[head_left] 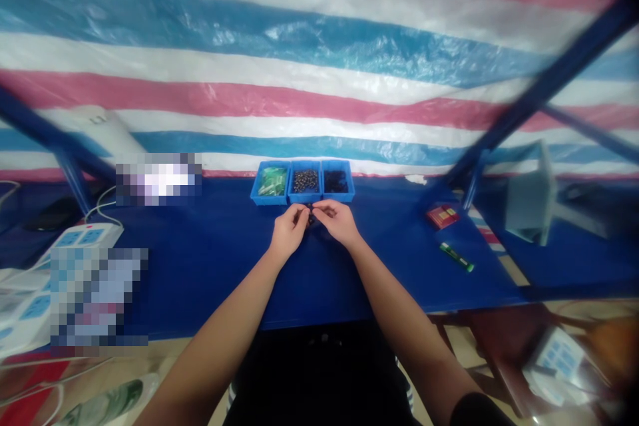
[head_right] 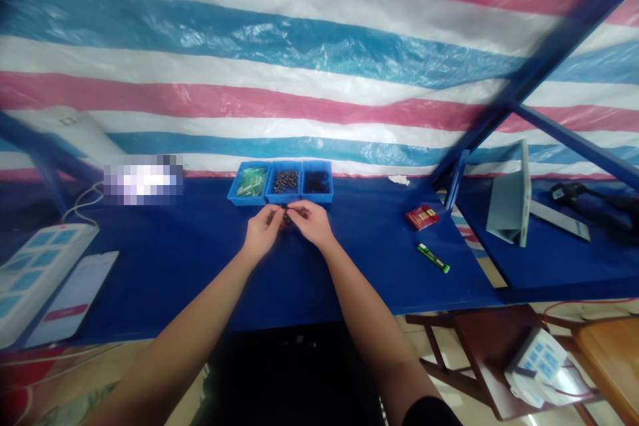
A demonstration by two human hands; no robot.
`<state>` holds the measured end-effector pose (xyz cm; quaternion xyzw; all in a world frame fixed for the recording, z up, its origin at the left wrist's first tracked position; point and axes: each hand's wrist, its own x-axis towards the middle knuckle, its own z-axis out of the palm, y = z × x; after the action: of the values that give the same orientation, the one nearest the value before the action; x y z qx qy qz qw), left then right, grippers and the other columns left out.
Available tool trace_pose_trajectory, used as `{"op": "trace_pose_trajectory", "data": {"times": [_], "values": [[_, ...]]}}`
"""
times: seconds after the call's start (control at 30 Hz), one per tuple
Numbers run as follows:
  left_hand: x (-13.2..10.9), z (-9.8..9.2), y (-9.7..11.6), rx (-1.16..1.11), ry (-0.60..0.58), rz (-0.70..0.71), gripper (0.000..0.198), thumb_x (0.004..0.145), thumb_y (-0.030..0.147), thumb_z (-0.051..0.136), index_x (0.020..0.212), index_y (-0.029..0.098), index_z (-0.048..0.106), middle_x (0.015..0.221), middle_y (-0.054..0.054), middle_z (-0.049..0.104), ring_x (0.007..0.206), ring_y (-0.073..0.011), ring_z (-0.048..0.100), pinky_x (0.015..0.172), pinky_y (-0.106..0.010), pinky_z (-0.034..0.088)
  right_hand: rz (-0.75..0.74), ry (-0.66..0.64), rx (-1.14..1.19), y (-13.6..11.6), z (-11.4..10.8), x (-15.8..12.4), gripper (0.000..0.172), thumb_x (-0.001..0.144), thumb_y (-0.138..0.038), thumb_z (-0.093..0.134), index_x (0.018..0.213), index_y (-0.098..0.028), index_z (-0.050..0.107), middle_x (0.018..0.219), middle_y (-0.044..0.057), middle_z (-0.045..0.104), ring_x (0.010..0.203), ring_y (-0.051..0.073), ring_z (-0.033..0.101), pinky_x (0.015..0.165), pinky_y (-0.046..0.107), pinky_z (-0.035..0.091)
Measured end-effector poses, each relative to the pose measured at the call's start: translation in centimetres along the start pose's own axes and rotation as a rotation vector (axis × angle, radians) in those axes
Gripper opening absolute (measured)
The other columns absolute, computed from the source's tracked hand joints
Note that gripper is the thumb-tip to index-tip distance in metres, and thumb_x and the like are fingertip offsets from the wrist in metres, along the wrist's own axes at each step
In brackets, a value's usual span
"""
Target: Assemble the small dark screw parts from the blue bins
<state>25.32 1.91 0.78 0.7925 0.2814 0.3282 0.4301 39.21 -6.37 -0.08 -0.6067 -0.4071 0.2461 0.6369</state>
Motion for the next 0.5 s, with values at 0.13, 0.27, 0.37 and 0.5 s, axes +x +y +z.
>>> {"op": "trace_pose_trajectory", "data": {"times": [0.13, 0.27, 0.37, 0.5], "values": [[0.03, 0.11, -0.13, -0.011, 0.024, -0.005, 0.026, 0.090, 0.045, 0.053, 0.100, 0.022, 0.062, 0.072, 0.001, 0.068, 0.065, -0.0150, 0.066, 0.067, -0.026, 0.051, 0.005, 0.019, -0.029, -0.23, -0.15, 0.05, 0.023, 0.076, -0.037, 0.069, 0.092, -0.021, 0.073, 0.087, 0.005, 0.073, 0.075, 0.018, 0.068, 0.073, 0.031, 0.055], [0.10, 0.20, -0.31, 0.008, 0.026, -0.004, 0.026, 0.090, 0.044, 0.053, 0.100, 0.022, 0.062, 0.070, 0.002, 0.068, 0.064, -0.0147, 0.065, 0.067, -0.026, 0.051, 0.005, 0.011, -0.022, -0.35, -0.19, 0.02, 0.022, 0.076, -0.036, 0.069, 0.091, -0.021, 0.073, 0.086, 0.005, 0.073, 0.076, 0.018, 0.068, 0.073, 0.030, 0.055], [0.15, 0.20, -0.36, 0.026, 0.029, -0.003, 0.026, 0.091, 0.044, 0.052, 0.097, 0.022, 0.063, 0.069, 0.001, 0.067, 0.063, -0.0145, 0.065, 0.067, -0.026, 0.050, 0.001, 0.010, -0.014, -0.34, -0.11, -0.03, 0.022, 0.076, -0.035, 0.069, 0.091, -0.020, 0.073, 0.086, 0.005, 0.073, 0.076, 0.018, 0.068, 0.073, 0.030, 0.055], [0.19, 0.23, -0.35, 0.033, 0.023, 0.000, 0.029, 0.092, 0.045, 0.050, 0.093, 0.021, 0.064, 0.069, 0.001, 0.067, 0.063, -0.0146, 0.065, 0.066, -0.026, 0.050, -0.003, 0.013, -0.028, -0.38, 0.00, -0.08, 0.022, 0.077, -0.037, 0.068, 0.092, -0.021, 0.073, 0.086, 0.005, 0.073, 0.076, 0.018, 0.068, 0.073, 0.030, 0.055]]}}
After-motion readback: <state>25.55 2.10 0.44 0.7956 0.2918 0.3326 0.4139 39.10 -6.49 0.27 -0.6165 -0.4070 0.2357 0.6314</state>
